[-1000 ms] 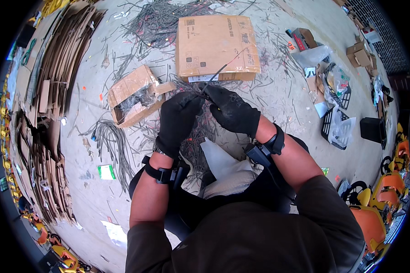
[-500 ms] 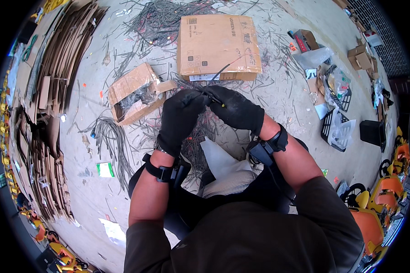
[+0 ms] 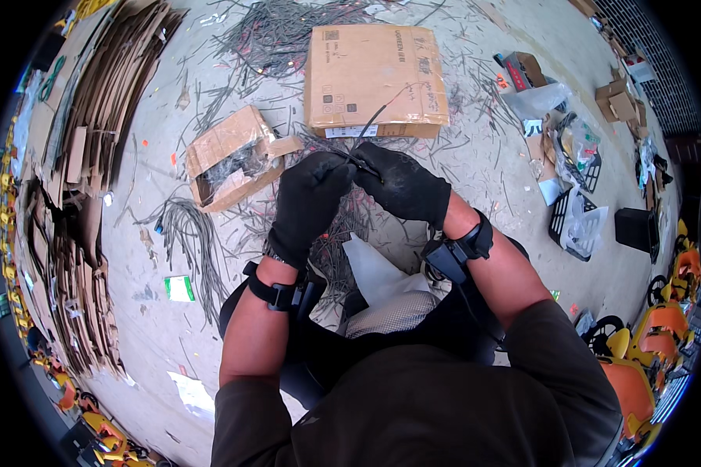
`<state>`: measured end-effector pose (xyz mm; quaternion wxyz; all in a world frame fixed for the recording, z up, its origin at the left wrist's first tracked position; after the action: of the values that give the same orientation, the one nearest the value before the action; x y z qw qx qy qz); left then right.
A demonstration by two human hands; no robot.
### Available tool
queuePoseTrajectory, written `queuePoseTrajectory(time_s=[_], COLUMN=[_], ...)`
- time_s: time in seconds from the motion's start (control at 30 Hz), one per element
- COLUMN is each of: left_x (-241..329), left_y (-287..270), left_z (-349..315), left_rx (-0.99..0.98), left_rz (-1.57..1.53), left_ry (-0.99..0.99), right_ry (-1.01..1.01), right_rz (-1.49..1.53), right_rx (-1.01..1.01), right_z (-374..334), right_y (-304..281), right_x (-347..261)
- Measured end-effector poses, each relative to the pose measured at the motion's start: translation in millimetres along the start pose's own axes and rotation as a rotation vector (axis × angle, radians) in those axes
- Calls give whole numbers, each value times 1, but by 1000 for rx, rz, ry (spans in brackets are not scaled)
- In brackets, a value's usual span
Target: The person sits on the floor and uses yellow-handled wire strippers to strip the insulation from black wires. They repeatedly pick up wires, strip them, and drop the pieces onto a pile on the floor.
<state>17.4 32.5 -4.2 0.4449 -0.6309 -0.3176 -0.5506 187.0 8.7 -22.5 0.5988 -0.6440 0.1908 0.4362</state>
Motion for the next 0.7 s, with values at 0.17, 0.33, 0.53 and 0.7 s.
queuePoseTrajectory(time_s=[0.17, 0.33, 0.53, 0.7], left_x=[0, -7, -5, -7], left_y=[-3, -4, -1, 1], left_z=[1, 3, 3, 4], left_rx=[5, -1, -51, -129], left_rz=[18, 32, 53, 85], left_ry=[124, 140, 121, -21], right_ry=[66, 122, 347, 325], right_rz=[72, 458, 787, 847], right_rx=[-27, -63, -194, -146], right_z=[0, -2, -3, -3], right_y=[2, 6, -5, -18], right_x=[-6, 4, -3, -11])
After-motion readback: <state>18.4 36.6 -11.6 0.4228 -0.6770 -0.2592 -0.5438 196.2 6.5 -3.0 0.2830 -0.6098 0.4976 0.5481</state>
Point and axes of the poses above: each hand's wrist, its own z-axis towards the middle knuckle, its own y-axis out of the palm, x = y × z, the point moved 3 cm from there along z, towards the middle knuckle, and after that the axes turned 6 degrees about -z, right-handed, at the moved point
